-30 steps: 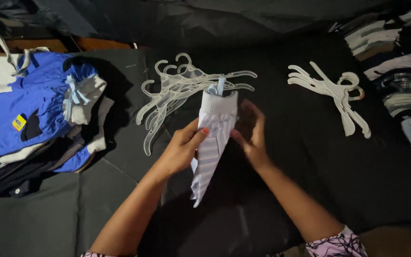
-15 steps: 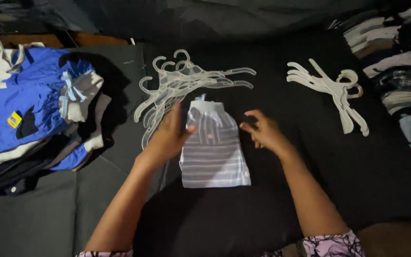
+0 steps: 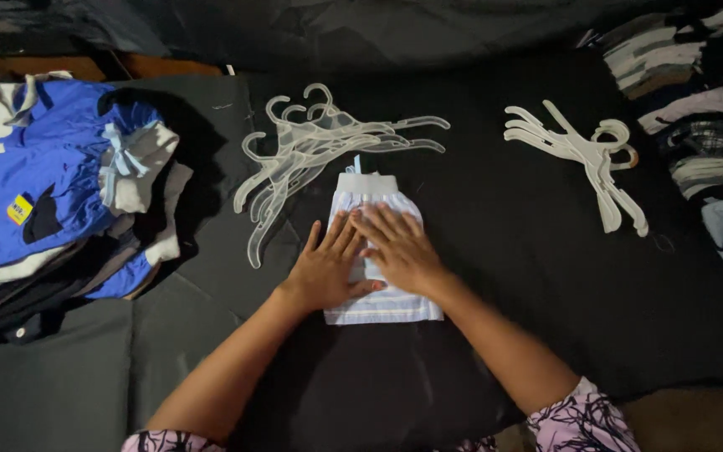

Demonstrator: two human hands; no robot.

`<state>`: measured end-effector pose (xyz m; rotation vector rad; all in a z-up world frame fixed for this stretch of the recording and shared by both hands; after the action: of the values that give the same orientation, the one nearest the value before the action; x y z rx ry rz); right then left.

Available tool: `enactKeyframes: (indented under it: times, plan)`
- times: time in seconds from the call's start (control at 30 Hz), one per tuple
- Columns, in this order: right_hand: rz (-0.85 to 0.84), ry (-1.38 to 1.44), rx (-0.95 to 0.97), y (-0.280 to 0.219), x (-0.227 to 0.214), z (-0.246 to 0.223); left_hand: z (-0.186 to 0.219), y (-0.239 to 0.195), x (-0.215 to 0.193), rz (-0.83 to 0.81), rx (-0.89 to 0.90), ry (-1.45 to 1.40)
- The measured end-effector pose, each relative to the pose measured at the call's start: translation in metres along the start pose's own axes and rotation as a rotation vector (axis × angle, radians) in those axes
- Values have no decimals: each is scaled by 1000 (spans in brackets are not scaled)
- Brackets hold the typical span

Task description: Folding and hanging pairs of children's shorts.

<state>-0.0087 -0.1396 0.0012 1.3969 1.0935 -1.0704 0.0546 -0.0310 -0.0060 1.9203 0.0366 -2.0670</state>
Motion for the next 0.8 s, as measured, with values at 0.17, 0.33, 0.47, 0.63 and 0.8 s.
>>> enactKeyframes:
  times: [0.17,0.33,0.47,0.63,0.8]
  plan:
    - [-67,-78,141,0,2,22,-13,-18,-7,19,64,109]
    - [-142,-151,184,-4,11,11,-13,-34,-15,1,60,114]
    - [-141,-59,76,-12,9,-29,-14,-29,-6,-12,53,121]
    - [-145,-69,-30,-24,-3,-34,-13,-34,-14,-92,27,63]
    - [-182,-101,-18,-27,-4,-26,-12,-32,-14,-99,12,38]
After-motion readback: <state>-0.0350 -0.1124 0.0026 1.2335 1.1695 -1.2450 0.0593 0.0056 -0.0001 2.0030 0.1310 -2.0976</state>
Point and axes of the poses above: each hand's wrist, its own y-axis towards the middle knuckle, its own x-axis out of the palm, z = x × y, the point moved 7 cm from there along y, towards the middle knuckle, and after that the axes turned 4 degrees about -y, right-handed, at the moved point
